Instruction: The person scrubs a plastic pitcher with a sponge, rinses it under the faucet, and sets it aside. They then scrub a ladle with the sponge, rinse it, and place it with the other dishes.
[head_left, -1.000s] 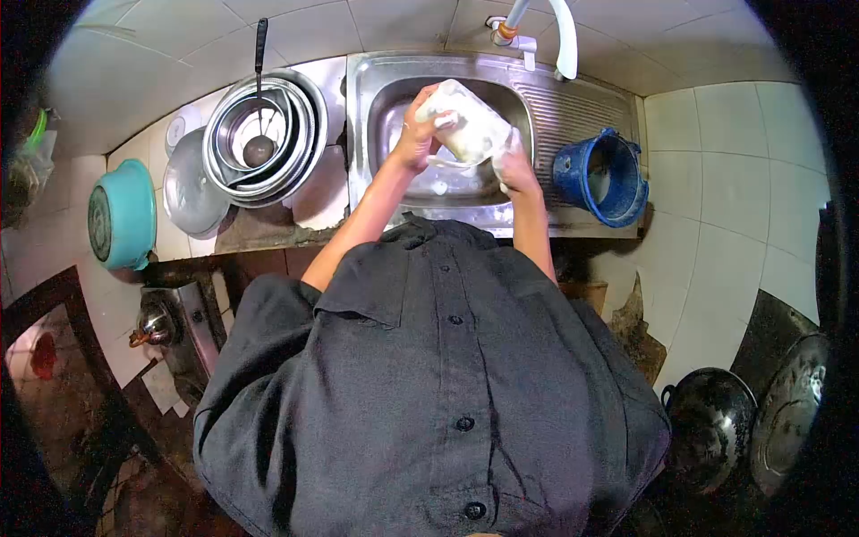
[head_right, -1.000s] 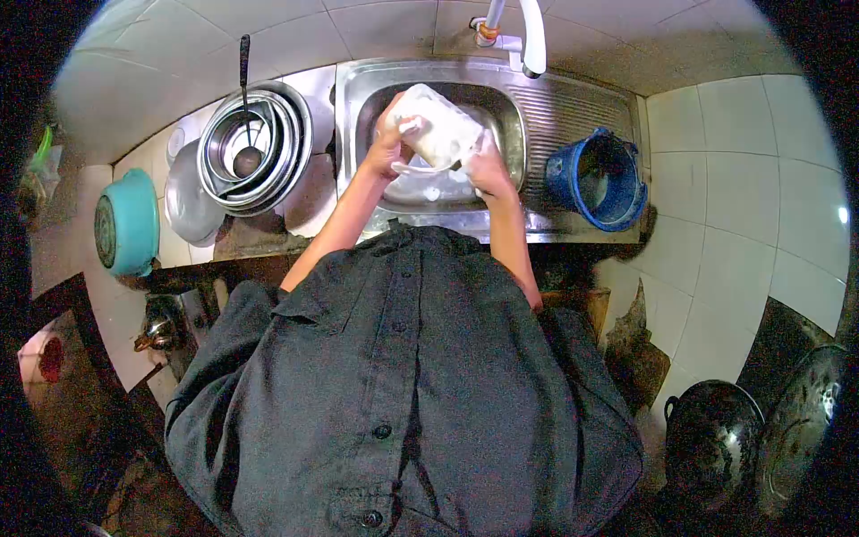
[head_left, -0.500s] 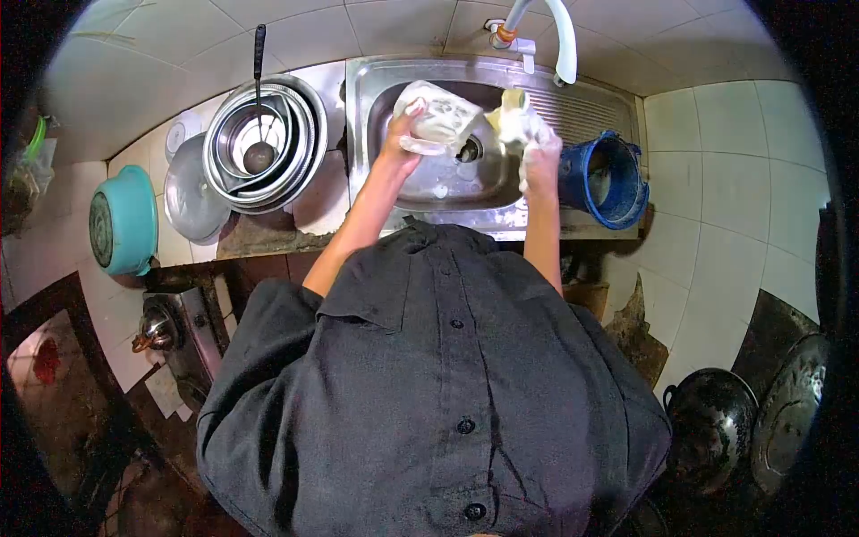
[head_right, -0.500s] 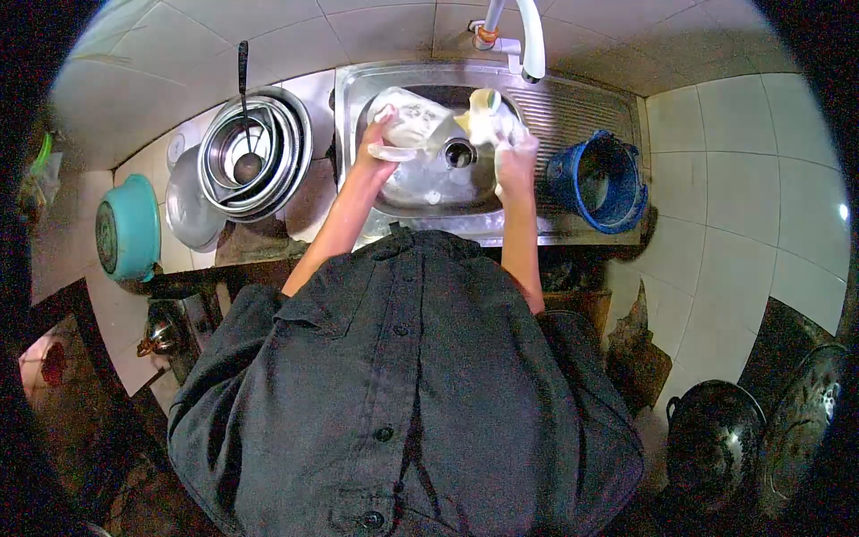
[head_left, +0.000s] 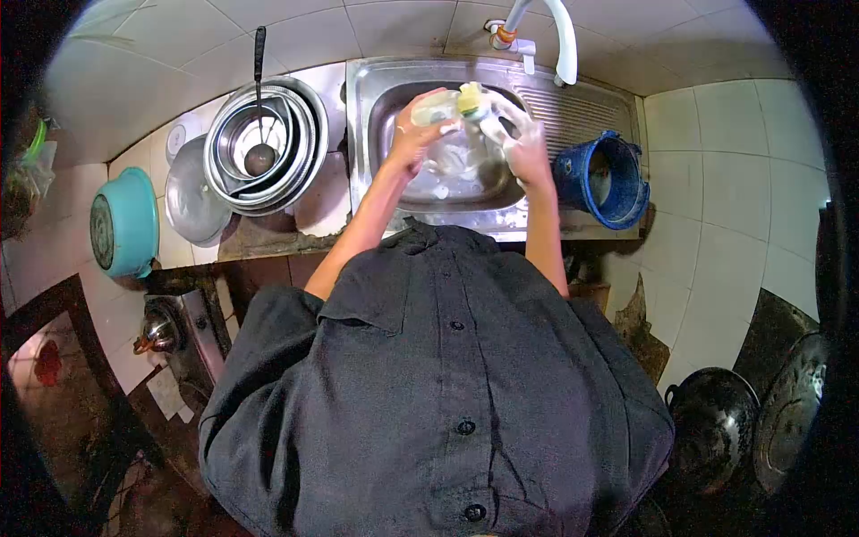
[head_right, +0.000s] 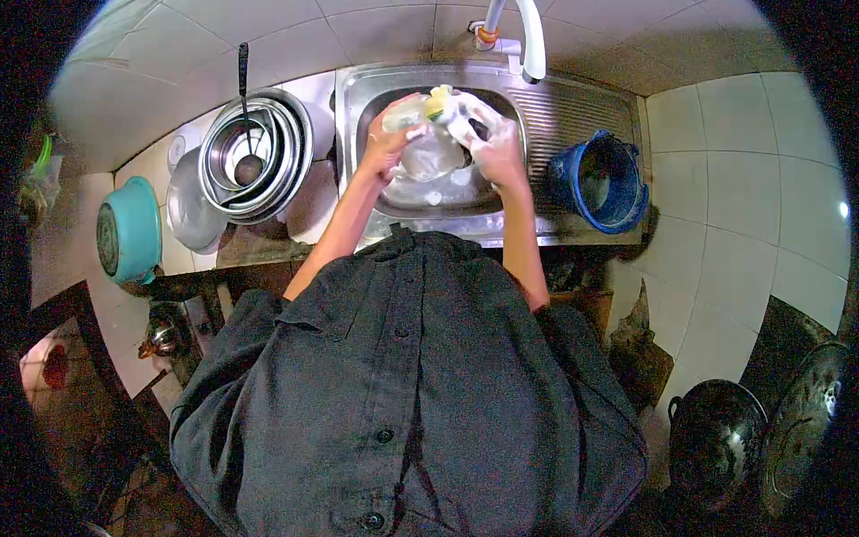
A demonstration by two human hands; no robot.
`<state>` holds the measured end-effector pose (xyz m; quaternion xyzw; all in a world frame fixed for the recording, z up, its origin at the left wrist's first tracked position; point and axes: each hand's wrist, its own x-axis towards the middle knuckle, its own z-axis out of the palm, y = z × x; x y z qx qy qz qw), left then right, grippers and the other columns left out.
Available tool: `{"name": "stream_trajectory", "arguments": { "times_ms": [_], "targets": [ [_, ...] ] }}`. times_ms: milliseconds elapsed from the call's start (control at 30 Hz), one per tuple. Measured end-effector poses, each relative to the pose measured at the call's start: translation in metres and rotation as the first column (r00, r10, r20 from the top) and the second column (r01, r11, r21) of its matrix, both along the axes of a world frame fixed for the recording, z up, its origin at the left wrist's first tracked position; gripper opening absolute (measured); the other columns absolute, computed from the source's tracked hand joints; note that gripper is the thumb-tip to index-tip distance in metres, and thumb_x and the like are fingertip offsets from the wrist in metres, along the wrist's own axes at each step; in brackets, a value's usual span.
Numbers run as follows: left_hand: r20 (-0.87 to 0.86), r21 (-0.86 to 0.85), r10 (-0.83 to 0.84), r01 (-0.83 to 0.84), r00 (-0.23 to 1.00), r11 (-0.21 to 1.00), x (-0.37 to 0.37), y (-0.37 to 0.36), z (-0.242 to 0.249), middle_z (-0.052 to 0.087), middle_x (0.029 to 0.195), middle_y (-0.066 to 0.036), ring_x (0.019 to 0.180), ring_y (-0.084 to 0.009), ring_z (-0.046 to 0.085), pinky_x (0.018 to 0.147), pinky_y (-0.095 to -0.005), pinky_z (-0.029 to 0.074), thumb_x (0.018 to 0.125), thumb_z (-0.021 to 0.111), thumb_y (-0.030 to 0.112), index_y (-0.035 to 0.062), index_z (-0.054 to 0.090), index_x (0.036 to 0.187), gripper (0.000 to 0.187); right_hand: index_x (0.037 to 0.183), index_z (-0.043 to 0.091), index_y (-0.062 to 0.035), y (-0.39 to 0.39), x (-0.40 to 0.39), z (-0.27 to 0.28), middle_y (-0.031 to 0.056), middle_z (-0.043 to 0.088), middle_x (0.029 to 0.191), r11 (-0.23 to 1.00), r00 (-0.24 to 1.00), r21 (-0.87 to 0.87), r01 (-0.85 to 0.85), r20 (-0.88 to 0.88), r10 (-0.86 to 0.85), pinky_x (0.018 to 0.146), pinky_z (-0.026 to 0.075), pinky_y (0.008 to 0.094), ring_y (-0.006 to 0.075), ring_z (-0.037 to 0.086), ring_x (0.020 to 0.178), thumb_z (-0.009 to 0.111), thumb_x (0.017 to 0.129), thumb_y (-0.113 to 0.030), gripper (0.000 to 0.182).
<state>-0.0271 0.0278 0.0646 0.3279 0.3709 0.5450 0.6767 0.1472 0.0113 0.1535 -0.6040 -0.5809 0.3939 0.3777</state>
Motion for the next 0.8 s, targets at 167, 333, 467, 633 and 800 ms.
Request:
{"name": "stream_trajectory", "arguments": {
  "times_ms": [167, 333, 467, 633, 800],
  "targets": [
    [-0.055, 0.079, -0.058, 0.062, 0.997, 0.995, 0.001, 0.001, -0.001, 0.066, 0.111, -0.008, 0.101, -0.0146, 0.062, 0.091, -0.0294, 0.051, 0.068, 0.083, 0.002, 0.0032, 0.057, 0.124, 0.062, 0.12, 0.056, 0.0006, 0.016, 0.034, -0.042, 0.009, 0.062, 0.114, 0.979, 0.931, 0.013, -0.202, -0.308, 0.196, 0.1, 0.041, 0.03, 0.0166, 0.056, 0.11, 0.076, 0.069, -0.002, 0.054],
    [-0.083, 0.031, -0.059, 0.061, 0.995, 0.998, 0.006, 0.003, 0.002, 0.066, 0.111, -0.007, 0.1, -0.0135, 0.062, 0.091, -0.0297, 0.05, 0.064, 0.085, 0.002, 0.0041, 0.056, 0.124, 0.068, 0.121, 0.056, 0.0036, 0.018, 0.051, -0.046, 0.0077, 0.063, 0.112, 0.963, 0.858, -0.056, -0.265, -0.469, 0.209, 0.097, 0.044, 0.0303, 0.0169, 0.059, 0.106, 0.075, 0.065, -0.002, 0.059],
    [-0.235, 0.171, -0.126, 0.169, 0.964, 0.971, 0.007, 0.005, 0.012, 0.064, 0.114, -0.006, 0.101, -0.0135, 0.061, 0.091, -0.03, 0.05, 0.053, 0.091, 0.008, 0.0063, 0.057, 0.123, 0.078, 0.12, 0.058, 0.0043, 0.014, 0.035, -0.028, 0.0066, 0.065, 0.109, 0.969, 0.769, -0.003, -0.249, -0.609, 0.195, 0.093, 0.046, 0.0291, 0.0152, 0.06, 0.102, 0.072, 0.069, 0.001, 0.052],
    [-0.601, 0.331, 0.013, 0.233, 0.799, 0.914, 0.009, 0.001, 0.036, 0.064, 0.114, -0.008, 0.103, -0.0158, 0.061, 0.093, -0.0309, 0.048, 0.047, 0.093, 0.02, 0.0053, 0.057, 0.121, 0.084, 0.114, 0.063, 0.0043, 0.021, 0.032, -0.034, 0.0084, 0.067, 0.105, 0.998, 0.989, 0.052, 0.031, -0.149, -0.023, 0.085, 0.05, 0.0285, 0.0152, 0.063, 0.093, 0.068, 0.073, 0.005, 0.041],
    [-0.603, 0.404, 0.077, 0.221, 0.794, 0.887, 0.01, -0.003, 0.036, 0.065, 0.115, -0.011, 0.105, -0.0199, 0.063, 0.093, -0.0331, 0.048, 0.048, 0.092, 0.024, 0.0056, 0.057, 0.121, 0.083, 0.11, 0.061, 0.0068, 0.03, 0.05, -0.038, 0.0086, 0.066, 0.104, 0.996, 0.982, -0.016, -0.091, -0.166, 0.088, 0.088, 0.049, 0.0288, 0.0157, 0.061, 0.095, 0.063, 0.077, 0.007, 0.033]
  ]
}}
